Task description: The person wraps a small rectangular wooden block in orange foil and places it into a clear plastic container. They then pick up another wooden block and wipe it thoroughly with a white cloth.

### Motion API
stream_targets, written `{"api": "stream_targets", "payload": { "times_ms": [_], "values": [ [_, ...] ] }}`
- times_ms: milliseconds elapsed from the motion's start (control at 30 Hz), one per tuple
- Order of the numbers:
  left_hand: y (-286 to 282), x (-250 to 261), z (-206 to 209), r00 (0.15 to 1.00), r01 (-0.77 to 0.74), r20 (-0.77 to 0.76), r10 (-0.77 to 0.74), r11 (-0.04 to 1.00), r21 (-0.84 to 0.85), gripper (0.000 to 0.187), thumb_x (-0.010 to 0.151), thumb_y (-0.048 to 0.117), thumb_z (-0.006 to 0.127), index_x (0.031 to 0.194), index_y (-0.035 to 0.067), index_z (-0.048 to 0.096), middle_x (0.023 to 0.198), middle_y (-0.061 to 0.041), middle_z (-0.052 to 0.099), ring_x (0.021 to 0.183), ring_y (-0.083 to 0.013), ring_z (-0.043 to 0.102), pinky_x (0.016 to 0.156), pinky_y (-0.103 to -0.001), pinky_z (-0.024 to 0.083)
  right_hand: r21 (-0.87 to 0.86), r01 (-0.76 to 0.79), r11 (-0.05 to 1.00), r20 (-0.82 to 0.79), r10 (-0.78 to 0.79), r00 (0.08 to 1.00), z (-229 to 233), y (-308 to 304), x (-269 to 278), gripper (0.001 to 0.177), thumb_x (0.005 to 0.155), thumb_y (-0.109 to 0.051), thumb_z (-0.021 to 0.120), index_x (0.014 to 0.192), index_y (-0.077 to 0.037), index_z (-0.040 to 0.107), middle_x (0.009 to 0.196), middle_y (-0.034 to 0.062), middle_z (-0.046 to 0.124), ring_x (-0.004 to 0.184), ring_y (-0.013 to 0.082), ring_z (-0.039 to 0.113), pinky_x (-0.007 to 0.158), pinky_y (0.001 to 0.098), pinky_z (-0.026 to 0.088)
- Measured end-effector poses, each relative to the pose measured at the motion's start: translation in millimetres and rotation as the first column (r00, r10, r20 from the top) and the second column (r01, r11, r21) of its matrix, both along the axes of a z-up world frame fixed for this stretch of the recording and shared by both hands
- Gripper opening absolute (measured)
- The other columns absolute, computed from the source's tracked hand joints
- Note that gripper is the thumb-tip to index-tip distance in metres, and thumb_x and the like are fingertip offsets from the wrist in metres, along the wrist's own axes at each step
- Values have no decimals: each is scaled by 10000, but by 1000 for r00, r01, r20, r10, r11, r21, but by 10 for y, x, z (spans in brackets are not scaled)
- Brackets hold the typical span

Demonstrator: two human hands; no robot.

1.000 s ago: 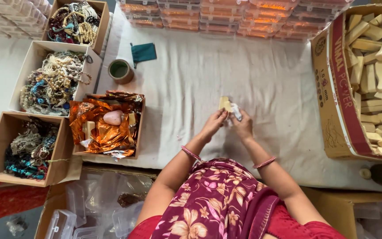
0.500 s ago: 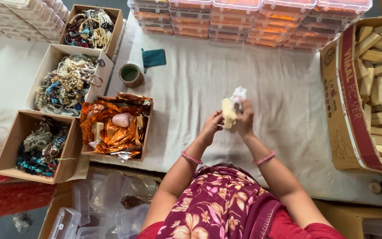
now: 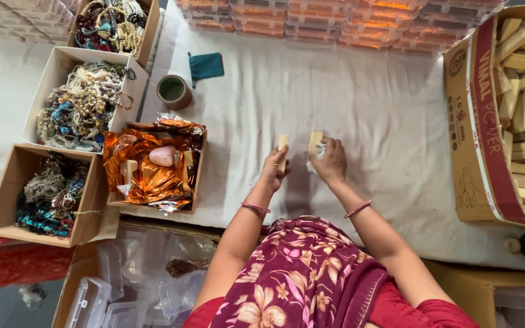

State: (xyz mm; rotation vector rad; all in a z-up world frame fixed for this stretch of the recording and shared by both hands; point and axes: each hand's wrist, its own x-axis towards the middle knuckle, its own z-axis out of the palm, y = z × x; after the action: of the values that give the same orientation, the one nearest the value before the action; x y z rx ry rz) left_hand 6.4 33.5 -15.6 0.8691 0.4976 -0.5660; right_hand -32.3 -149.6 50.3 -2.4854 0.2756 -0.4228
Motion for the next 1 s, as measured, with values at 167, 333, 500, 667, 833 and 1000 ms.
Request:
{"api": "stream_targets", "payload": {
  "times_ms": [167,333,500,667,833,1000],
  "values": [
    [61,102,74,968,38,245,-53,997,68,471,914,385,786,1302,145,671,931,20,620,809,-104,601,610,-266,498,-158,-123,980,20,127,992,-76,89,16,714,590,-306,903,1168,0,615,1150,242,600,1086,429,581,872,497,510],
    [185,41,380,985,-8,172,16,999,-45,462,937,476,632,1260,147,624,988,-18,728,843,-114,694,647,-271,570,420,-265,868,-256,394,883,-59,-287,77,524,674,-224,810,1144,-34,679,1107,148,710,1015,258,690,878,401,553],
    [111,50,429,928,100,349,-132,989,108,445,991,313,689,1368,87,616,1063,-3,702,882,-98,665,691,-274,558,739,150,657,-440,302,846,-246,-609,139,280,892,-168,733,1158,-82,743,1063,153,709,895,251,697,792,417,551],
    [2,86,299,943,100,304,-134,987,125,566,964,349,674,1469,133,537,1119,13,710,908,-76,674,724,-255,565,103,21,994,104,-32,994,-286,-802,72,260,912,-197,778,1155,-108,750,1124,146,675,1042,335,662,889,432,535],
    [-40,202,581,814,144,459,-356,889,435,771,814,271,849,1489,76,530,1076,-77,673,798,-178,570,646,-373,452,117,180,977,27,-184,983,-478,-901,-76,258,892,-188,761,1137,-108,757,1119,150,676,1033,345,663,899,442,535],
    [-211,438,875,658,51,445,-607,626,778,610,778,238,717,1362,121,585,979,-112,734,870,-283,728,804,-384,571,-135,-181,974,-54,176,983,-580,-469,-92,534,920,-212,735,1414,-65,595,1313,186,570,1113,410,631,831,480,531]
  ]
}}
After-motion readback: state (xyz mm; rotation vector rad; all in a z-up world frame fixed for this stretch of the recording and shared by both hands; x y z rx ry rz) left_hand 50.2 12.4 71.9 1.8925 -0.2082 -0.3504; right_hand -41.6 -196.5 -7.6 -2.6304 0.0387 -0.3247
